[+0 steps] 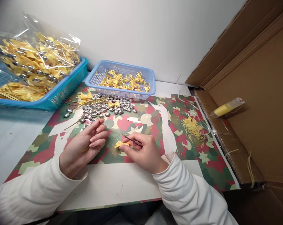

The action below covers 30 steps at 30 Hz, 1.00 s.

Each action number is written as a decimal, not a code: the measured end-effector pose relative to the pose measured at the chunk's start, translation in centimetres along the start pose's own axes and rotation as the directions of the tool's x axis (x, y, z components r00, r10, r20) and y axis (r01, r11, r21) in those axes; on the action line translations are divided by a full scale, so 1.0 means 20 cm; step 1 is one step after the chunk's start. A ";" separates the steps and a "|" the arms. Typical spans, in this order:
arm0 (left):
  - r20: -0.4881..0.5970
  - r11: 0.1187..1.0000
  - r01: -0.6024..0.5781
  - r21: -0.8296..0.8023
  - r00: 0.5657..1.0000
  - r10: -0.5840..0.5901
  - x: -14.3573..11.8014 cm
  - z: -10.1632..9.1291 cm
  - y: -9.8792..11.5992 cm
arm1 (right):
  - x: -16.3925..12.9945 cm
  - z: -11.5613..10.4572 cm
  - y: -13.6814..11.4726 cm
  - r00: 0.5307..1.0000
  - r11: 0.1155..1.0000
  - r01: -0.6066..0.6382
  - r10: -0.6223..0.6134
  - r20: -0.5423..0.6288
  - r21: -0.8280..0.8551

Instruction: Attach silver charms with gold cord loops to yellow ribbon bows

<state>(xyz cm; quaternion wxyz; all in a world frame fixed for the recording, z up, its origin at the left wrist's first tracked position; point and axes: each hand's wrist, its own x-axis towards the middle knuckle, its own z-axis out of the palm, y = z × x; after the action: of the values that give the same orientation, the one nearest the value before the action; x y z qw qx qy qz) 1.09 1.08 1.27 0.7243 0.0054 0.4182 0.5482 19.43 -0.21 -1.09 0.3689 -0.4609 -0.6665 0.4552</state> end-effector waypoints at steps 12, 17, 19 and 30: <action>-0.013 0.998 0.057 -0.013 0.998 -0.057 0.01 -0.01 0.01 | 0.00 -0.01 0.03 0.998 0.980 0.062 -0.066 -0.012 -0.191; 0.084 0.888 -0.293 0.354 0.956 0.281 0.01 -0.05 -0.01 | 0.01 -0.03 0.05 0.995 0.927 0.059 -0.027 0.091 -0.371; 0.163 0.699 -0.451 0.555 0.883 0.440 0.01 -0.07 -0.02 | 0.01 -0.03 0.06 0.994 0.934 0.064 -0.029 0.104 -0.352; 0.608 -0.277 -0.588 0.760 0.494 0.621 -0.04 -0.10 -0.04 | 0.01 -0.04 -0.01 0.985 0.975 -0.170 0.164 0.058 0.142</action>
<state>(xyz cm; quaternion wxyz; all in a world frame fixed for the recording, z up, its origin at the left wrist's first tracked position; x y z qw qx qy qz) 0.44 -0.79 0.00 0.1510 0.6559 0.5987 0.4342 20.11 0.20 -0.63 0.3467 -0.4763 -0.5985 0.5428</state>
